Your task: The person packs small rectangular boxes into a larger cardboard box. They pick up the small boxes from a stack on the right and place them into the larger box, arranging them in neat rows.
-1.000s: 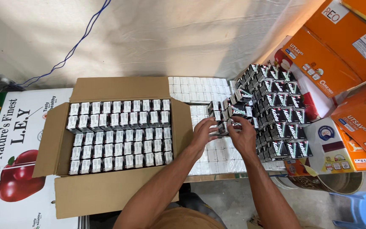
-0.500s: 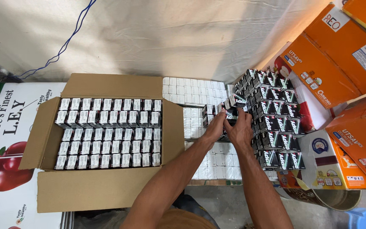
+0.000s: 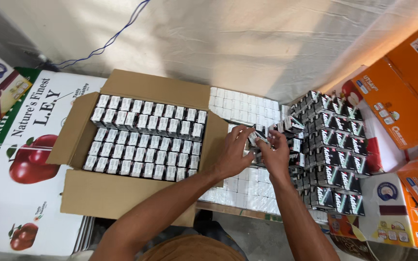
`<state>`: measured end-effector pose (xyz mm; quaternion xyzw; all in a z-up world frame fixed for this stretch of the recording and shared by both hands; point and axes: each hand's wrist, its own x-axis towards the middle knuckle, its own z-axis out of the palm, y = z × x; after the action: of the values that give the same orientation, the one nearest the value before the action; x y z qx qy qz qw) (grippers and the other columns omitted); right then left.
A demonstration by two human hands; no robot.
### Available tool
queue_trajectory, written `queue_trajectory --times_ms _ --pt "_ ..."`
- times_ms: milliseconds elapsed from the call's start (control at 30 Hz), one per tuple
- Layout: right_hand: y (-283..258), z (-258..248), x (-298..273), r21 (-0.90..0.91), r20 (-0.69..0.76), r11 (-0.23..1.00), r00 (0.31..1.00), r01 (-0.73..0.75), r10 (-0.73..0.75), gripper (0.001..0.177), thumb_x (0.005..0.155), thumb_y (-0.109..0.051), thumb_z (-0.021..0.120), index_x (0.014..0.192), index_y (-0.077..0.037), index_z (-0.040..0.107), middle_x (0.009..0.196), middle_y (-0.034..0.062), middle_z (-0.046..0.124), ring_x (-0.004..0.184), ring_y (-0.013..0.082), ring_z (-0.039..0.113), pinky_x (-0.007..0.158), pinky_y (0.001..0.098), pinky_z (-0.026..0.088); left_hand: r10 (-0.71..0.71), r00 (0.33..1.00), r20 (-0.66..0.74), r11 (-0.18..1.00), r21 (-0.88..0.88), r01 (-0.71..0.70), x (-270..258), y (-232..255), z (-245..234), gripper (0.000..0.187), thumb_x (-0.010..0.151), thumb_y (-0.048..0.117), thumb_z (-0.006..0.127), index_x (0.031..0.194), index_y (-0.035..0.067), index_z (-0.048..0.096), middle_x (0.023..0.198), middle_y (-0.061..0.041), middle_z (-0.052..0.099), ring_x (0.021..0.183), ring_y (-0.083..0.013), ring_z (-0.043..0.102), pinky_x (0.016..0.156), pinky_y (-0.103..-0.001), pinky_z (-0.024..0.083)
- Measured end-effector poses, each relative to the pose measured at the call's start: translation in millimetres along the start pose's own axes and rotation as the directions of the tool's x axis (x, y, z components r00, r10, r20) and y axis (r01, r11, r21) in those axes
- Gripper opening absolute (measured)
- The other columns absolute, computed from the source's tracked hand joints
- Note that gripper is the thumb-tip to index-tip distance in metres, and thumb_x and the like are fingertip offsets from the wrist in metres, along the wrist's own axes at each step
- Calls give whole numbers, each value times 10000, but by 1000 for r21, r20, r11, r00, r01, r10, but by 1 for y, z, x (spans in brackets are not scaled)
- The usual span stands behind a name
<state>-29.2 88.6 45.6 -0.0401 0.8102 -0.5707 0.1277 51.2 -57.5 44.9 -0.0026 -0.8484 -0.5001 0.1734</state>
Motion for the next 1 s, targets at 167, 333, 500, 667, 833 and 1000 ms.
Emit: queue_trajectory --times_ms 167,333,500,667,833,1000 --pt "-39 72 -36 411 239 865 949 -289 204 613 839 -138 834 1367 -103 526 965 55 624 533 83 423 438 225 333 39 998 -46 967 252 -26 -21 -18 -82 631 781 174 771 1361 101 533 1252 -191 505 1020 -458 634 882 -549 502" --pt "-68 148 -62 352 428 846 873 -401 236 609 845 -165 846 1355 -93 521 906 24 596 562 85 468 454 202 343 8 997 -77 943 331 18 -61 -22 -170 504 918 141 687 1388 58 527 1143 -178 534 956 -432 629 765 -519 532" --pt "-105 221 -100 196 645 871 728 -451 232 560 887 -172 750 1415 -104 577 1222 11 610 782 121 636 618 230 498 -137 986 -93 931 327 160 -103 -47 -256 745 790 -17 744 1481 97 490 1257 -216 617 1183 -481 599 973 -563 492" --pt "-82 300 -113 112 729 884 642 -454 237 563 900 -135 724 1442 -76 582 1293 40 572 916 160 675 750 314 566 -295 954 -55 897 330 296 -141 -107 -319 667 824 -93 653 1451 97 525 1345 -203 594 1301 -475 531 1024 -606 464" --pt "-93 355 -135 87 762 868 594 -489 259 698 874 -121 727 1526 -79 481 1211 36 553 924 164 673 768 324 596 -206 976 -76 705 680 202 -156 -148 -352 617 726 -4 712 1285 243 625 1354 -33 495 1345 -347 448 1022 -550 440" --pt "-87 393 -133 87 784 863 569 -498 249 813 865 -160 720 1602 -149 378 1451 91 459 1108 241 679 874 406 576 -171 977 -129 564 800 205 -152 -148 -380 486 731 -4 723 1151 238 695 1554 -100 355 1509 -468 180 1172 -637 190"
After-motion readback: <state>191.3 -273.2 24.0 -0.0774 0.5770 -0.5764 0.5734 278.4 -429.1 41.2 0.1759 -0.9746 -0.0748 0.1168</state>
